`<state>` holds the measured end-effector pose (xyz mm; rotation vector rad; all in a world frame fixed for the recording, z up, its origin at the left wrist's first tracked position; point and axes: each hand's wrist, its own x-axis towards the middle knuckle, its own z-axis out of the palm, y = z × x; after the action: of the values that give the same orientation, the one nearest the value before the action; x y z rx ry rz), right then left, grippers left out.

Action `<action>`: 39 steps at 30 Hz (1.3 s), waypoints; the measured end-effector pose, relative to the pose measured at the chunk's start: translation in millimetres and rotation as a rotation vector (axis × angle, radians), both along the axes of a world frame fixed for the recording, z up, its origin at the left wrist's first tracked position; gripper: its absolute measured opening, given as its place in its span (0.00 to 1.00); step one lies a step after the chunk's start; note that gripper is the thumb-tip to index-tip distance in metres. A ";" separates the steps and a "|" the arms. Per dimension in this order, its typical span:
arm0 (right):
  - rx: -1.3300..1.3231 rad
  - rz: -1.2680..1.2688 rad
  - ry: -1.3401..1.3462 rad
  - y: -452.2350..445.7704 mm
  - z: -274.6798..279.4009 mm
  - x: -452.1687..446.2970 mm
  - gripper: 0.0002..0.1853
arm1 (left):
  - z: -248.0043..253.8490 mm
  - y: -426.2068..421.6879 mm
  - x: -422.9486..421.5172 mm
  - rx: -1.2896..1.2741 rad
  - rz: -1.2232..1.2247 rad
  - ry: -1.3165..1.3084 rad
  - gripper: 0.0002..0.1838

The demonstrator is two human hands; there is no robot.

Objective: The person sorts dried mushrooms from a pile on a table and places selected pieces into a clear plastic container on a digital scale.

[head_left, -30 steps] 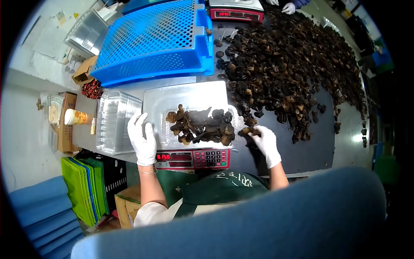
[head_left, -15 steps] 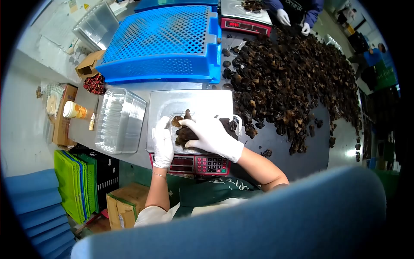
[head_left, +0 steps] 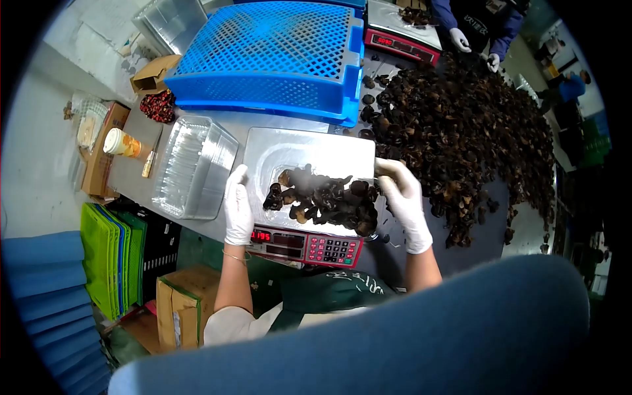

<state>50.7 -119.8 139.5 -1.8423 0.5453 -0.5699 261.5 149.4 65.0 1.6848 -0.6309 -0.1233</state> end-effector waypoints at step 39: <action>-0.291 -0.063 0.449 8.0 -55.3 -100.0 0.08 | 36.9 21.3 -7.6 0.292 0.015 -0.101 0.24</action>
<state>-49.2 -111.9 84.2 -2.2539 0.8556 -0.2827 253.9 170.8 102.0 1.9864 -0.7017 -0.1243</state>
